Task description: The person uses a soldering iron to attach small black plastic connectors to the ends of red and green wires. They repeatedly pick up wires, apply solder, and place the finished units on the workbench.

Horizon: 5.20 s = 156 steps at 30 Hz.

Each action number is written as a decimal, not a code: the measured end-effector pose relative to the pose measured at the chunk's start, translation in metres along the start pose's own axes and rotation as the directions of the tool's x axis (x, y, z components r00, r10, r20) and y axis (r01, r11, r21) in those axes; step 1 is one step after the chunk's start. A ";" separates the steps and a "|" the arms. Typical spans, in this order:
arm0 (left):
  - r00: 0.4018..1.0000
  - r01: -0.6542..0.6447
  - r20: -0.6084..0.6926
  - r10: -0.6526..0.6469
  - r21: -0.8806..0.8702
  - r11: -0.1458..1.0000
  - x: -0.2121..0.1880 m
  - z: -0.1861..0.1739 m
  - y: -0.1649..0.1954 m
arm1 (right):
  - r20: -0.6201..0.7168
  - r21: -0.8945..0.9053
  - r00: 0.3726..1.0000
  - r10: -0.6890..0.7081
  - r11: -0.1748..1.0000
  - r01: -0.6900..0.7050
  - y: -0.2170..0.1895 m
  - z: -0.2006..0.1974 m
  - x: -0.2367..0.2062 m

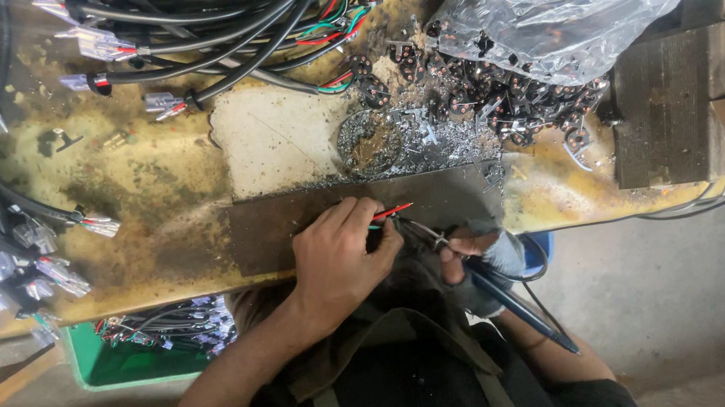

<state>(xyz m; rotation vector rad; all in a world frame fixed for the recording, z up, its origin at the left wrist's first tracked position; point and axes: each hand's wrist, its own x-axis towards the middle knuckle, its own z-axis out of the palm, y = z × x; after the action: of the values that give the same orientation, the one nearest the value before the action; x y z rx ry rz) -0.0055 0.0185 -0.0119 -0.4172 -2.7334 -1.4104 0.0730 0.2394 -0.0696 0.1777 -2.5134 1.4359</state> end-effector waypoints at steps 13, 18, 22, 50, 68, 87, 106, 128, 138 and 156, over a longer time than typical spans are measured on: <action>1.000 -0.004 -0.027 0.005 0.031 1.000 -0.001 0.004 0.001 | 0.422 0.476 0.749 0.512 0.578 -0.663 0.030 -0.004 -0.024; 0.999 -0.010 -0.051 0.013 0.061 0.998 -0.001 0.006 0.002 | 0.067 0.064 0.937 0.343 0.936 -0.348 0.021 0.001 -0.029; 0.999 -0.012 -0.051 0.015 0.059 0.998 -0.002 0.006 0.001 | 0.339 0.579 0.470 0.815 0.212 -0.787 -0.003 0.000 -0.001; 0.999 -0.022 -0.029 0.024 0.071 0.997 -0.002 0.006 -0.001 | 0.130 0.094 0.991 0.016 0.995 -0.028 -0.030 0.010 0.048; 0.994 0.052 -0.075 -0.077 -0.295 0.954 0.000 -0.010 0.007 | 0.005 0.060 0.999 0.050 0.997 -0.050 -0.017 0.035 0.038; 0.997 0.002 0.071 0.004 -0.082 0.997 -0.003 -0.013 0.006 | 0.266 0.529 0.891 0.367 0.717 -0.453 -0.037 0.018 0.066; 0.995 0.084 -0.064 -0.072 0.204 0.975 0.026 -0.013 -0.001 | 0.099 0.302 0.965 0.242 0.917 -0.261 -0.032 0.025 0.051; 0.830 0.343 0.496 -0.256 -0.093 0.935 0.013 -0.042 0.003 | 0.350 0.274 0.915 0.201 0.912 -0.305 -0.033 0.017 0.055; 0.937 0.095 0.316 -0.147 0.176 0.980 0.018 -0.031 0.014 | 0.287 0.201 0.954 0.091 0.968 -0.153 -0.047 0.011 0.068; 0.978 0.163 0.119 -0.172 0.079 0.983 0.006 -0.021 0.014 | 0.084 0.273 0.991 0.103 0.954 -0.123 0.053 0.016 -0.018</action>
<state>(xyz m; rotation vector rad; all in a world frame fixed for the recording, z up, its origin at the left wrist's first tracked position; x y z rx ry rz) -0.0095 0.0106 0.0121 -0.2866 -2.9714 -1.3640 0.0758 0.2528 -0.1259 0.1357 -2.3974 1.8575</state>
